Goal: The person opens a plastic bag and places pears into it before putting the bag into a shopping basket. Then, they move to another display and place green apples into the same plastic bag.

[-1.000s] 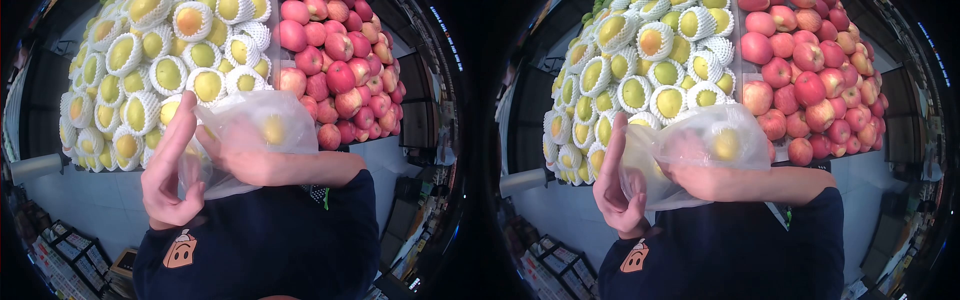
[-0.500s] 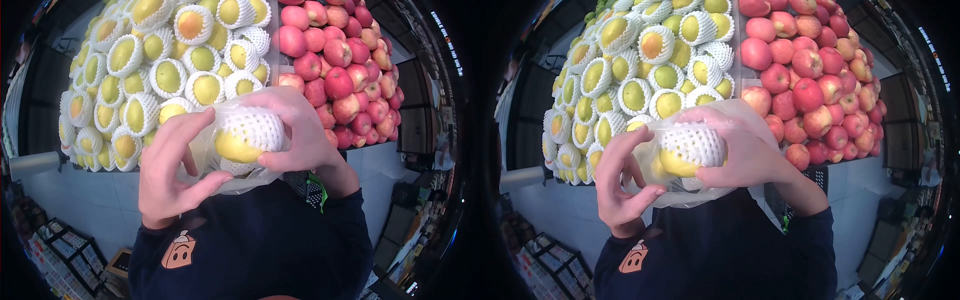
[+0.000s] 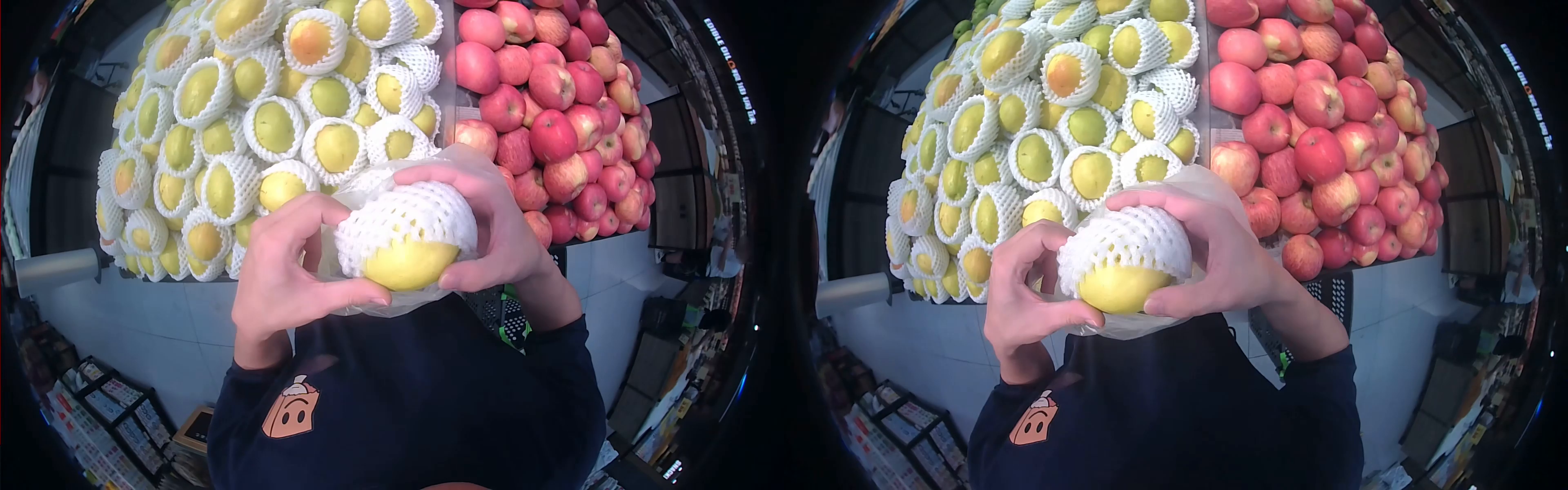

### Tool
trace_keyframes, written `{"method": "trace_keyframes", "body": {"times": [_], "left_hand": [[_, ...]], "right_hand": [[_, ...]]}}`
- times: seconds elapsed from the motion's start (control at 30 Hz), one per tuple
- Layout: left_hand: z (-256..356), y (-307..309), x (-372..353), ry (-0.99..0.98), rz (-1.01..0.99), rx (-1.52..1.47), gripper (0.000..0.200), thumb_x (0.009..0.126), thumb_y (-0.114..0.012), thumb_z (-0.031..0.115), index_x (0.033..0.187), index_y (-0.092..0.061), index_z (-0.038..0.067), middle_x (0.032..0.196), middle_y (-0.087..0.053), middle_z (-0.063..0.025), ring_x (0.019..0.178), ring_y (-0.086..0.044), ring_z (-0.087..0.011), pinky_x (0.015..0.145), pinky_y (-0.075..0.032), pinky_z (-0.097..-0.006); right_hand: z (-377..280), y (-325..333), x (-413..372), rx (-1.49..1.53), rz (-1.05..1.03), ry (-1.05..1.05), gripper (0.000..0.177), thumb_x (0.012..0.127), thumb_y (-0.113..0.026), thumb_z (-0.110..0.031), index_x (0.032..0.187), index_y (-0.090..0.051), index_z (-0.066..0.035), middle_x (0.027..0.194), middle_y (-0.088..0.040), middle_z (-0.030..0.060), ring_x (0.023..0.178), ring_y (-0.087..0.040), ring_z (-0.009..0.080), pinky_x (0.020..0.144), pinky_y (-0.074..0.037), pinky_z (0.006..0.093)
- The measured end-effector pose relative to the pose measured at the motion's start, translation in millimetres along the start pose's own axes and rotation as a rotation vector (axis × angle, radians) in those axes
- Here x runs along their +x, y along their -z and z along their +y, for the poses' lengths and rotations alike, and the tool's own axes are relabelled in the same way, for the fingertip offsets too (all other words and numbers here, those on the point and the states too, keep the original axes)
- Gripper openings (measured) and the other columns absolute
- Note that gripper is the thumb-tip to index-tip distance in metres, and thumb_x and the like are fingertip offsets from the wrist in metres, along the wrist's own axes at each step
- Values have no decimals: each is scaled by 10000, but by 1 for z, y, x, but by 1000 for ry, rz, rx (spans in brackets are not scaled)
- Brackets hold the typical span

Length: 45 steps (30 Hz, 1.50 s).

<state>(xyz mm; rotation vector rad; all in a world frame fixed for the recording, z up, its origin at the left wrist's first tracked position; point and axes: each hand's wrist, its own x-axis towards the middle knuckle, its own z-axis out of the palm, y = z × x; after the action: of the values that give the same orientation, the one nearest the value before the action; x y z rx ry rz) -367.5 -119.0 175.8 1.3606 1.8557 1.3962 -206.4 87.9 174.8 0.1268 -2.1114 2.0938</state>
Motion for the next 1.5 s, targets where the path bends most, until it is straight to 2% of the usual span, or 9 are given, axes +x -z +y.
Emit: {"method": "trace_keyframes", "body": {"times": [0.23, 0.4, 0.5, 0.6, 0.77, 1.0, 1.13, 1.3, 1.5], "left_hand": [[6, -5, -9, 14, 137, 192, 457, 621, -940, 267, 921, -680, 41, 852, -622, -25, 557, -452, -71, 481, -348, -227], [10, 17, -16, -179, 259, 494, 467, 647, -892, 397, 877, -702, 38, 1345, -533, -156, 790, -598, -139, 628, -438, -258], [-3, 36, -24, -59, 116, 446, 353, 775, -803, 373, 865, -725, 41, 1435, -504, -223, 1000, -639, -220, 761, -479, -298], [-2, 41, -20, 303, -100, 7, 104, 856, -696, 88, 913, -740, 13, 1294, -611, -244, 1085, -648, -221, 741, -507, -300], [-16, 36, -27, -53, -53, -371, 328, 791, -527, -71, 1044, -733, -29, 1349, -559, -304, 1235, -585, -315, 938, -472, -320], [24, 23, -24, -185, 93, -469, 500, 735, -514, -65, 1216, -640, -111, 1354, -523, -363, 1329, -492, -421, 1127, -347, -416], [18, 25, -26, -279, 67, -466, 470, 751, -525, -65, 1199, -664, -71, 1323, -547, -361, 1290, -523, -446, 1110, -374, -450], [5, 20, -24, -293, 92, -478, 356, 776, -543, -67, 1073, -733, -23, 1292, -565, -363, 1246, -562, -435, 1056, -435, -434], [1, 23, -32, -141, 163, -516, 282, 775, -577, -71, 971, -766, 1, 1224, -607, -352, 1015, -670, -296, 836, -496, -298]], "right_hand": [[1, -16, -6, -252, 266, 48, 751, 651, -868, -146, 1319, -541, -42, 1262, -527, 91, 1223, -512, 198, 1025, -426, 341], [-17, -15, -10, -280, 329, 43, 683, 632, -858, -137, 1250, -577, -59, 1207, -578, 95, 1181, -547, 225, 997, -443, 353], [-25, -7, -7, -429, 223, 47, 657, 622, -848, -129, 1223, -592, -55, 1162, -620, 91, 1131, -586, 228, 986, -451, 348], [-29, -8, 0, -585, 95, 25, 674, 565, -838, -90, 1199, -615, -46, 1165, -650, 90, 1094, -617, 218, 992, -445, 331], [-30, -20, 19, -699, -64, -90, 602, 620, -814, -160, 1171, -617, -24, 1121, -663, 125, 1055, -631, 272, 916, -480, 367], [-12, -47, 38, -1073, -215, 112, 496, 741, -740, -177, 1172, -557, -13, 1060, -597, 147, 1011, -618, 323, 804, -529, 406], [-1, -62, 50, -1301, -258, 113, 396, 748, -686, -156, 1109, -565, -47, 1084, -568, 131, 1024, -584, 278, 771, -523, 388], [41, -95, 36, -1437, 4, 153, 376, 773, -654, -151, 1121, -561, -44, 1127, -548, 129, 1063, -550, 266, 838, -500, 387], [24, -80, 21, -1223, -243, 17, 581, 734, -775, -247, 1227, -540, -48, 1225, -516, 134, 1120, -530, 281, 879, -507, 397]]}}
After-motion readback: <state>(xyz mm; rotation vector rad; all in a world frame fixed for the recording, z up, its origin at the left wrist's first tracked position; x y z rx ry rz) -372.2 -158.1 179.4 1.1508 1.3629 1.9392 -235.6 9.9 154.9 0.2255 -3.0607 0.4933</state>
